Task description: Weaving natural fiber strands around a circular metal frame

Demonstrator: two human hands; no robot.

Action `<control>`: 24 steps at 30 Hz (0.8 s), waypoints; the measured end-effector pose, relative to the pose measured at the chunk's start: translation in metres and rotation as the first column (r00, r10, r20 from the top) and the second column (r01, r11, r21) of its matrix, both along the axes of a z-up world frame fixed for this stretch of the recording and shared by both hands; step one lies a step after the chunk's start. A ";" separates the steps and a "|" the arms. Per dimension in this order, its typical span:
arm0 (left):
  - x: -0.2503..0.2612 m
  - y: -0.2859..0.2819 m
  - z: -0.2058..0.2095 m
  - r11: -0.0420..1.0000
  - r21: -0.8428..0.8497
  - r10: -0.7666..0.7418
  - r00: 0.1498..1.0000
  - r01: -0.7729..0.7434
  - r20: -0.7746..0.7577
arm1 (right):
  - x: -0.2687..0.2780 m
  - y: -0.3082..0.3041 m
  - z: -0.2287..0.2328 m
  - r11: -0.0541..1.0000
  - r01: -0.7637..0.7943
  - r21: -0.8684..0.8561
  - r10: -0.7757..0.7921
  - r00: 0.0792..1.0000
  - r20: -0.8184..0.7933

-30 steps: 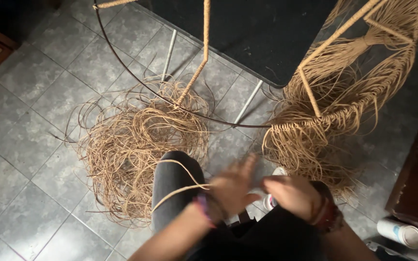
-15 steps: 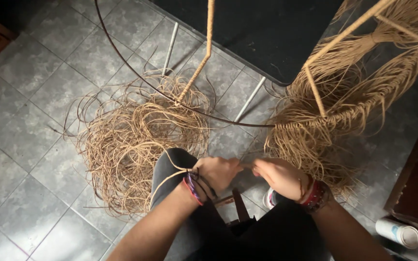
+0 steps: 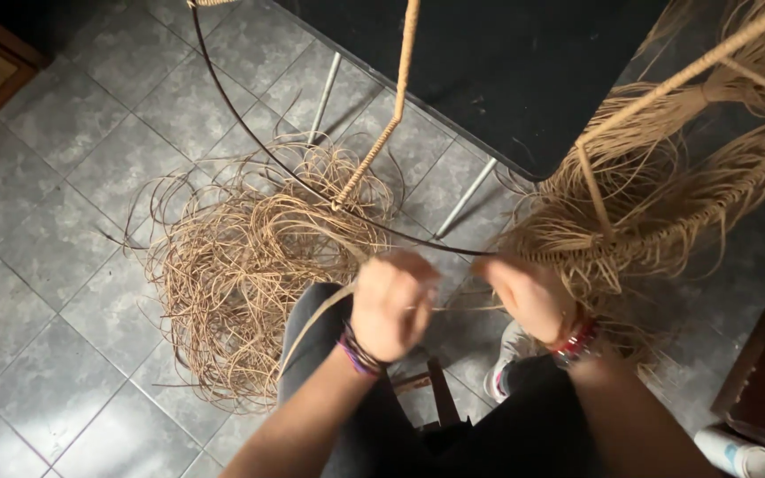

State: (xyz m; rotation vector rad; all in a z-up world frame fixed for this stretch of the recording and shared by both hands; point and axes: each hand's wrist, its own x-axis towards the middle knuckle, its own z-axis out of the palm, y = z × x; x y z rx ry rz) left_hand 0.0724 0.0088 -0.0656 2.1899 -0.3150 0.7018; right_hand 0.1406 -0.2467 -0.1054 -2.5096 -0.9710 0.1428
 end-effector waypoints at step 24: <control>-0.026 -0.043 -0.044 0.900 0.238 -0.314 0.923 0.364 -0.223 | -0.098 0.029 -0.031 0.452 0.753 0.479 -0.301 0.633 -0.713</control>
